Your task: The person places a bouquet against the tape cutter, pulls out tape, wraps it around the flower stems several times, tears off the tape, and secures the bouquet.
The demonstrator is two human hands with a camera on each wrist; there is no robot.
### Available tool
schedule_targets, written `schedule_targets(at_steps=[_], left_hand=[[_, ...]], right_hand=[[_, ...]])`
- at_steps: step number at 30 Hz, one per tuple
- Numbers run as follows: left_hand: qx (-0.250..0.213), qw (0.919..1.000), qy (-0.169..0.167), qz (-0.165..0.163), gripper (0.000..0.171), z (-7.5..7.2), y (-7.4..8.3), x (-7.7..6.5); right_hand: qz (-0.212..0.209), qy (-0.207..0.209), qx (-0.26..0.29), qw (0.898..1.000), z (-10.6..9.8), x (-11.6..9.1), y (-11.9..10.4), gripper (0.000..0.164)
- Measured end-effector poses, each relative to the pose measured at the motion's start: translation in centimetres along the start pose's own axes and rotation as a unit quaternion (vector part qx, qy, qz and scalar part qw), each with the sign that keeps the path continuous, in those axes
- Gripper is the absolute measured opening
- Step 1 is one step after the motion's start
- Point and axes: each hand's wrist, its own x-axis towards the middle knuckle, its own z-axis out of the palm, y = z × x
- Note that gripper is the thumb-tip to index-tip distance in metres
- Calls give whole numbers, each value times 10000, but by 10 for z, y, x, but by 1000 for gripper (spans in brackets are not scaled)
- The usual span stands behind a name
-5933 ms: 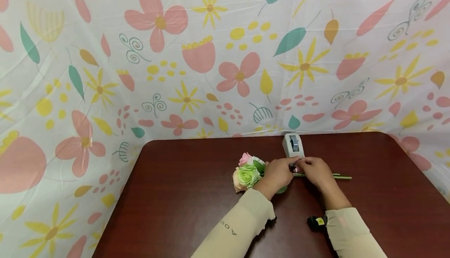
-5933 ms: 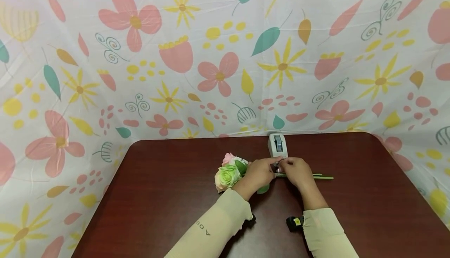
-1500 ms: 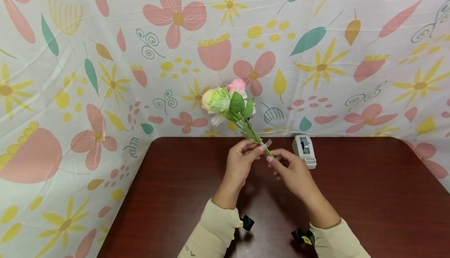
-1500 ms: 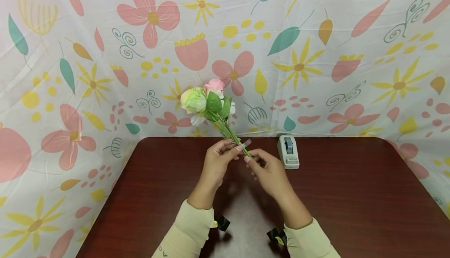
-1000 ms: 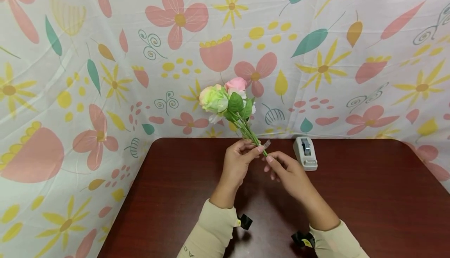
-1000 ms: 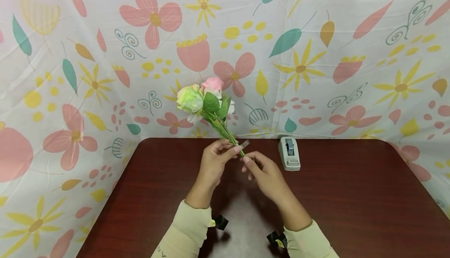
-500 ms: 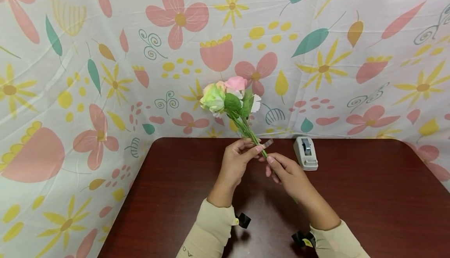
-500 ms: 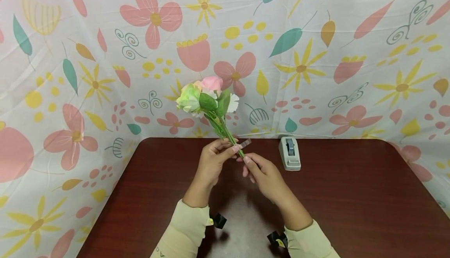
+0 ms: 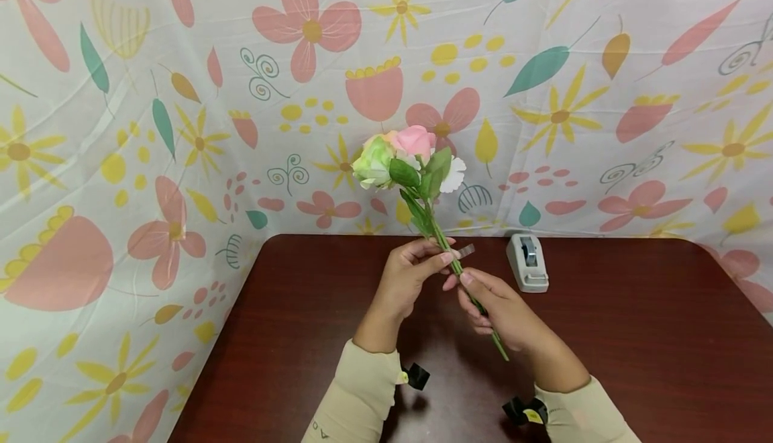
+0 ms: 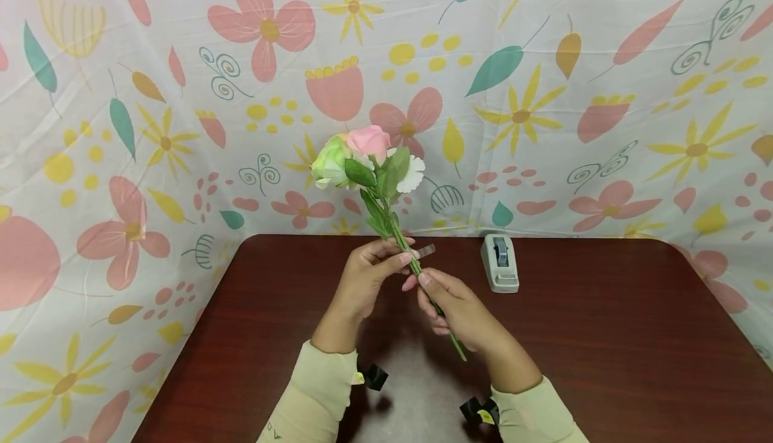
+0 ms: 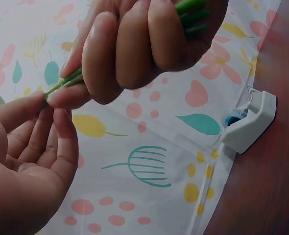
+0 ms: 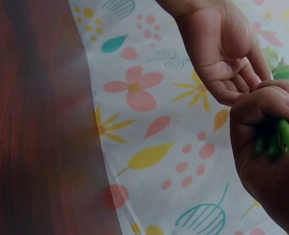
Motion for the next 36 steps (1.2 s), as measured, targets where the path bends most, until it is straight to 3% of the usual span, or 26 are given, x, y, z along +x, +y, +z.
schedule_targets(at_steps=[8, 12, 16, 20, 25, 28, 31, 36], left_hand=[[-126, 9994, -262, 208, 28, 0, 0, -1], [-133, 9989, -400, 214, 32, 0, 1, 0], [-119, 9994, -306, 114, 32, 1, 0, 0], [-14, 9999, -26, 143, 30, 4, -1, 0], [-23, 9995, 283, 137, 29, 9, -1, 0], [-181, 9988, 460, 33, 28, 12, -1, 0], [-322, 9971, 684, -60, 27, 16, -2, 0], [-340, 9927, 1157, -89, 21, 25, -5, 1]], right_hand=[[106, -641, 1164, 9911, 3, -3, -4, 39], [49, -801, 1312, 9881, 3, -3, -4, 39], [-21, -581, 939, 9939, 5, -2, -4, 37], [65, 18, 158, 9999, 9, -1, -7, 35], [252, 820, -922, 9920, 15, -1, -9, 37], [269, 1294, -1543, 9791, 18, 0, -8, 38], [179, 1749, -2413, 9544, 19, 1, -6, 34], [52, 2358, -4115, 8804, 18, 4, -1, 27]])
